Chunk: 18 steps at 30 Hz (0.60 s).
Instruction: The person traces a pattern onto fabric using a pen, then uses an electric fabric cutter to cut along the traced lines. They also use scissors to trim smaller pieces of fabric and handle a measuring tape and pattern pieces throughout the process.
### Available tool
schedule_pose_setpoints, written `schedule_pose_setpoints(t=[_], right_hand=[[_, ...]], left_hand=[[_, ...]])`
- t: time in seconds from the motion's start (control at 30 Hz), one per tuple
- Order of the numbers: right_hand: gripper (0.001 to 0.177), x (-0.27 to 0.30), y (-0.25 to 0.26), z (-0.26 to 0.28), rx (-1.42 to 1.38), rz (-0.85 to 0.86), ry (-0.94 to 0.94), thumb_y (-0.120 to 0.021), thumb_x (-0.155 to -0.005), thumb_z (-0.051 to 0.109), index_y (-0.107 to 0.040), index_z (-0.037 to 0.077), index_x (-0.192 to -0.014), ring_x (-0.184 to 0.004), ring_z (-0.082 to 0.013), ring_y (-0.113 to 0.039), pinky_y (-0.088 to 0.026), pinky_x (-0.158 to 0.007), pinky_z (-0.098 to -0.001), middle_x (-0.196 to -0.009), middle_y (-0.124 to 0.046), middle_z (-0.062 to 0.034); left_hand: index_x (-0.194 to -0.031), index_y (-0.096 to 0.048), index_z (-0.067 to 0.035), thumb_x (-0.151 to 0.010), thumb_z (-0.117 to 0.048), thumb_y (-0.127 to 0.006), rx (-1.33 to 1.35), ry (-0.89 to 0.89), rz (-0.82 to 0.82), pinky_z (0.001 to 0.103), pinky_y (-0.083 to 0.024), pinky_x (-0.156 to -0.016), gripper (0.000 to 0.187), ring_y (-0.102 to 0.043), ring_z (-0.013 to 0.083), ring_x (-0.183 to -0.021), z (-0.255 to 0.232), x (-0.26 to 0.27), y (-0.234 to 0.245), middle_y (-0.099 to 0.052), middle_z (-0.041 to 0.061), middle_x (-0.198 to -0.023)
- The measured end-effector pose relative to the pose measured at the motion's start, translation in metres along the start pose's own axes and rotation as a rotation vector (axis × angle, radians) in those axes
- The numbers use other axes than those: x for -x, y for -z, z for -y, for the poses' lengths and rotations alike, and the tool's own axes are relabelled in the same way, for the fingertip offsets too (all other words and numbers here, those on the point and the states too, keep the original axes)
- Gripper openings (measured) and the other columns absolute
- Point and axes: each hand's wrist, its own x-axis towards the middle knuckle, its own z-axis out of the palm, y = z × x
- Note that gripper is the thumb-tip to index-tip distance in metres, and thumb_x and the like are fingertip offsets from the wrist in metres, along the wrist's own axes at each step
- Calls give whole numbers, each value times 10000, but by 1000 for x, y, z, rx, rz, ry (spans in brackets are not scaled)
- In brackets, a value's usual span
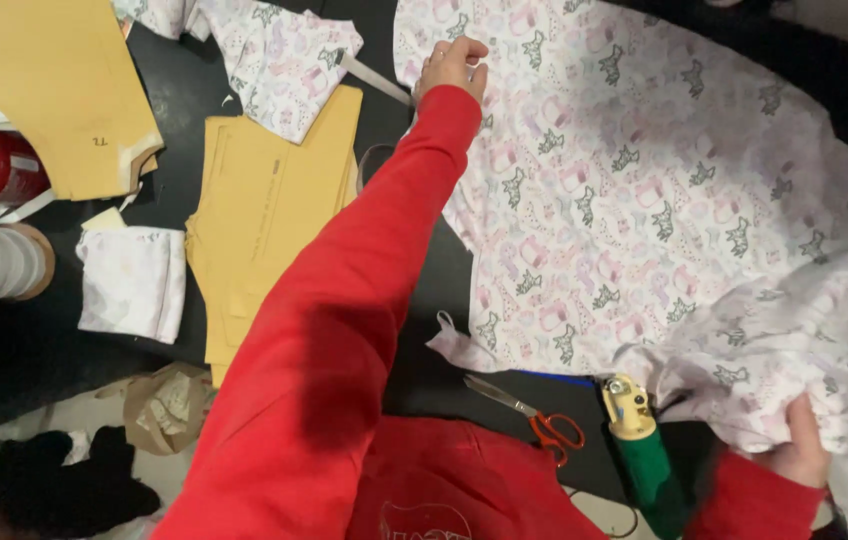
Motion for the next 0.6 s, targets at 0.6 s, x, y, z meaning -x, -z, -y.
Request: schedule_pose_setpoints(t=[0.6], right_hand=[[381, -74, 55, -103, 254, -178, -38, -732, -1021, 125, -660, -70, -1341, -975, -239, -725, -582, -784, -377, -1213, -736, -151]], left_hand=[[-1308, -615, -58, -869, 62, -781, 763, 51, 324, 292, -594, -866, 484, -700, 135, -920, -93, 58, 94, -734, 58, -980]])
